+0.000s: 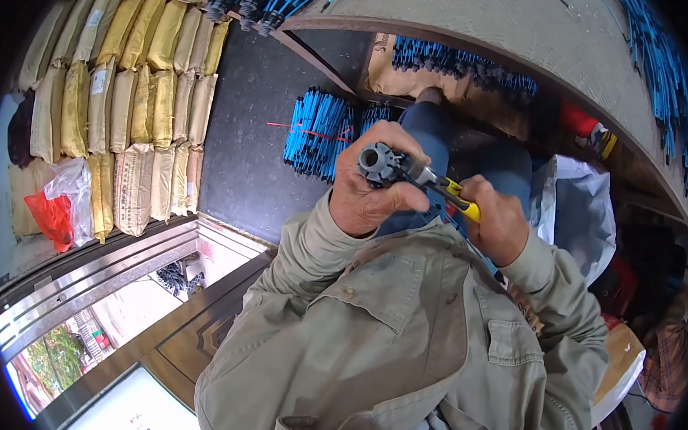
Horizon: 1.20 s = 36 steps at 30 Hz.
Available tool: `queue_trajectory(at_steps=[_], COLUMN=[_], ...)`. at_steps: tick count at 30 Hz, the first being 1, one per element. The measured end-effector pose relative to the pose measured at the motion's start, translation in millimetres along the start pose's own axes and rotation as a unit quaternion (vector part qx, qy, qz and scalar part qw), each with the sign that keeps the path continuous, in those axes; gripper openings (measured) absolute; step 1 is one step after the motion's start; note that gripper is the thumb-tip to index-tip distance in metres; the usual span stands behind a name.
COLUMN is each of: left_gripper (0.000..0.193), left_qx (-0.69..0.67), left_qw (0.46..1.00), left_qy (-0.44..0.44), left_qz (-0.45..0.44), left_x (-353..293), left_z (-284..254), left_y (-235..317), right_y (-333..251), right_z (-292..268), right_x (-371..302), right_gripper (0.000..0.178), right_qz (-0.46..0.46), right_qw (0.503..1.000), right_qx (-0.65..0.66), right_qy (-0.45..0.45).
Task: Assembling blue wire components into a plastic housing and securing them with pliers.
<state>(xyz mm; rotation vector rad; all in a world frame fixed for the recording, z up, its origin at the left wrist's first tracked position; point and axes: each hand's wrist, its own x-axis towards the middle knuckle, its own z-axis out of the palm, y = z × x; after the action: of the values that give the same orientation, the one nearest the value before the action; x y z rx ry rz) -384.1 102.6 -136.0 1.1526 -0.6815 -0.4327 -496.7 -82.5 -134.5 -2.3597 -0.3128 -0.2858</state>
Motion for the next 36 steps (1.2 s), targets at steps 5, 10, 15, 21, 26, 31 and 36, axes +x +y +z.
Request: queue_trajectory(at_steps=[5,10,15,21,26,31,36], left_gripper=[0.052,0.055,0.055,0.051,0.05,0.052,0.048], left_qx=[-0.038,-0.035,-0.055,-0.027,0.011,0.063,0.071], left_qw=[0.997,0.99,0.988,0.979,0.975,0.991,0.996], left_qy=[-0.067,-0.134,-0.143,-0.2,-0.216,-0.112,-0.008], left_qz=[-0.004,0.039,0.026,0.041,0.042,0.024,0.058], left_x=[8,3,2,10,15,9,23], left_z=[-5,7,10,6,4,5,5], left_y=[2,2,5,5,0,3,6], right_y=[3,-16,-30,-31,-28,-24,27], right_z=[-49,-136,-156,-160,-153,-129,-129], right_x=[17,54,71,67,66,59,62], right_gripper=[0.022,0.022,0.022,0.023,0.025,0.025,0.034], right_qz=[0.045,0.037,-0.026,-0.028,-0.012,0.071,0.057], right_qw=[0.988,0.94,0.933,0.929,0.932,0.935,0.973], right_qx=[0.073,0.079,-0.031,-0.062,-0.077,-0.095,-0.185], right_qy=[-0.131,-0.329,-0.357,-0.364,-0.355,-0.336,-0.122])
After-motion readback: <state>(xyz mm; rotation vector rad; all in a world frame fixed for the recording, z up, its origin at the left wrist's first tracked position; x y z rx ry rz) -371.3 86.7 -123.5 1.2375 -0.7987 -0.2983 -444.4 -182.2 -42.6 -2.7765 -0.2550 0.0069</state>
